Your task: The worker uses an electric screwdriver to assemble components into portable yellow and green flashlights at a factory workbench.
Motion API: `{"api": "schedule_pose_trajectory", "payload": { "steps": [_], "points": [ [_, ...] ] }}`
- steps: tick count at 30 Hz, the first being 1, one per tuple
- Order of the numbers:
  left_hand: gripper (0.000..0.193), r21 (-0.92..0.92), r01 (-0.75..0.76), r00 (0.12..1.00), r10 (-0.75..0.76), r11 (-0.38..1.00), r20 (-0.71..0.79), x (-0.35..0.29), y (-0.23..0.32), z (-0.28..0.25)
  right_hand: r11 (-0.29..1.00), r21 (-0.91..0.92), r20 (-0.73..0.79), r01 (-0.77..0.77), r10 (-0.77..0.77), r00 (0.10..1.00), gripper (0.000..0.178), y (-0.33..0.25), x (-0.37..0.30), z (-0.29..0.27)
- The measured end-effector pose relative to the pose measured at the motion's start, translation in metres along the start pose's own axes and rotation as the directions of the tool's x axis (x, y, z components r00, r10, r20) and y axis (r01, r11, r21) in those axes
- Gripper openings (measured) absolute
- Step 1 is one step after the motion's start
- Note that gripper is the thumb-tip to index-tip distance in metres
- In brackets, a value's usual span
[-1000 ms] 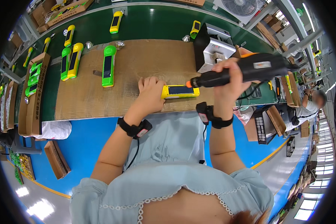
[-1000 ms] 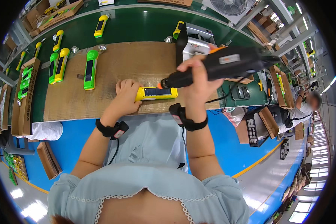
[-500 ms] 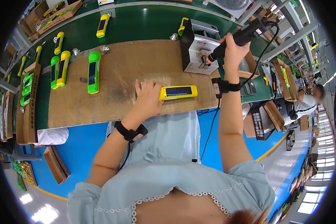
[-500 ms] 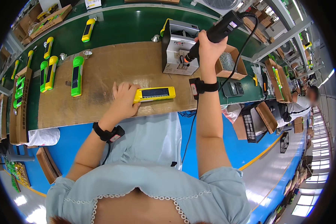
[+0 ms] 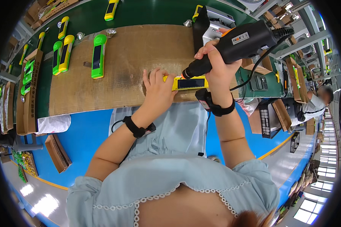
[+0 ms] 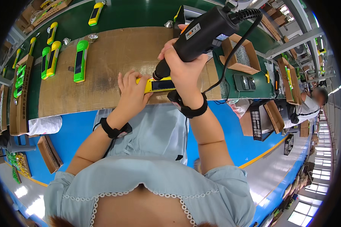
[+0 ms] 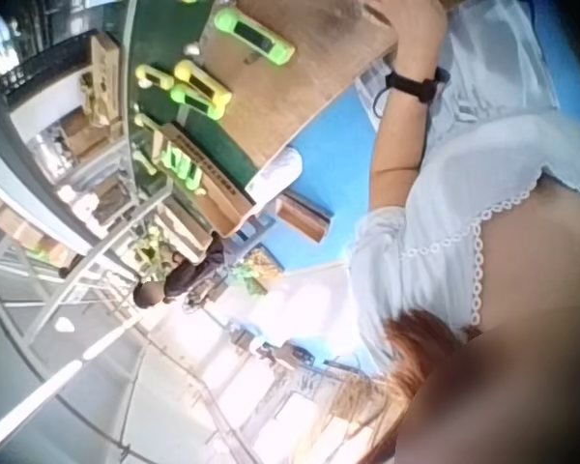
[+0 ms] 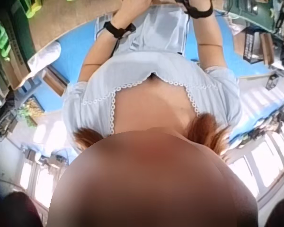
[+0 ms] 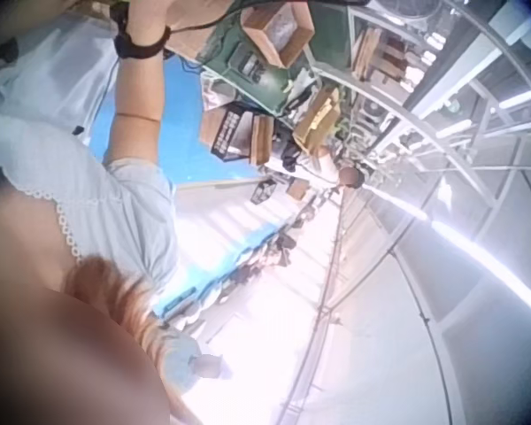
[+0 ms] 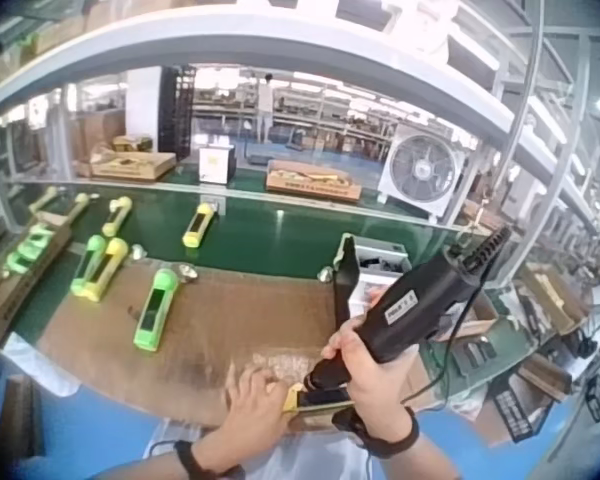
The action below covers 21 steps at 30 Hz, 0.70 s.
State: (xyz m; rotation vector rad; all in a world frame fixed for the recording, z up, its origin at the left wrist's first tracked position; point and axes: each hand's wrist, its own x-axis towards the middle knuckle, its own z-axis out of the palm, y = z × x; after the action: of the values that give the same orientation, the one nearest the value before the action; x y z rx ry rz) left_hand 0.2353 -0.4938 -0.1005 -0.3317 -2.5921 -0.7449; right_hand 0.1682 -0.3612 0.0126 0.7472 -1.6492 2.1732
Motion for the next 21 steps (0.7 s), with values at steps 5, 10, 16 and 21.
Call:
{"api": "schedule_pose_trajectory", "payload": {
  "steps": [5, 10, 16, 21],
  "points": [
    [0.051, -0.011, 0.001, 1.000, -0.001, 1.000, -0.013, -0.002, -0.002, 0.001, 1.000, 0.010, 0.002, -0.014, 0.014, 1.000, 0.042, 0.004, -0.003, 0.004],
    [0.052, -0.046, -0.001, 1.000, 0.000, 0.999, -0.024, 0.000, -0.004, 0.002, 0.997, 0.072, -0.069, -0.022, 0.027, 0.997, 0.043, 0.001, -0.011, 0.010],
    [0.051, -0.040, 0.011, 1.000, -0.011, 0.999, 0.006, 0.015, -0.014, 0.005, 0.995, 0.097, -0.159, 0.025, -0.009, 0.987, 0.043, 0.010, -0.015, 0.013],
    [0.050, -0.040, 0.026, 0.999, -0.025, 0.999, 0.033, 0.020, -0.020, 0.005, 0.989, 0.120, -0.230, 0.089, -0.060, 0.971, 0.043, 0.020, -0.014, 0.012]
  ]
}}
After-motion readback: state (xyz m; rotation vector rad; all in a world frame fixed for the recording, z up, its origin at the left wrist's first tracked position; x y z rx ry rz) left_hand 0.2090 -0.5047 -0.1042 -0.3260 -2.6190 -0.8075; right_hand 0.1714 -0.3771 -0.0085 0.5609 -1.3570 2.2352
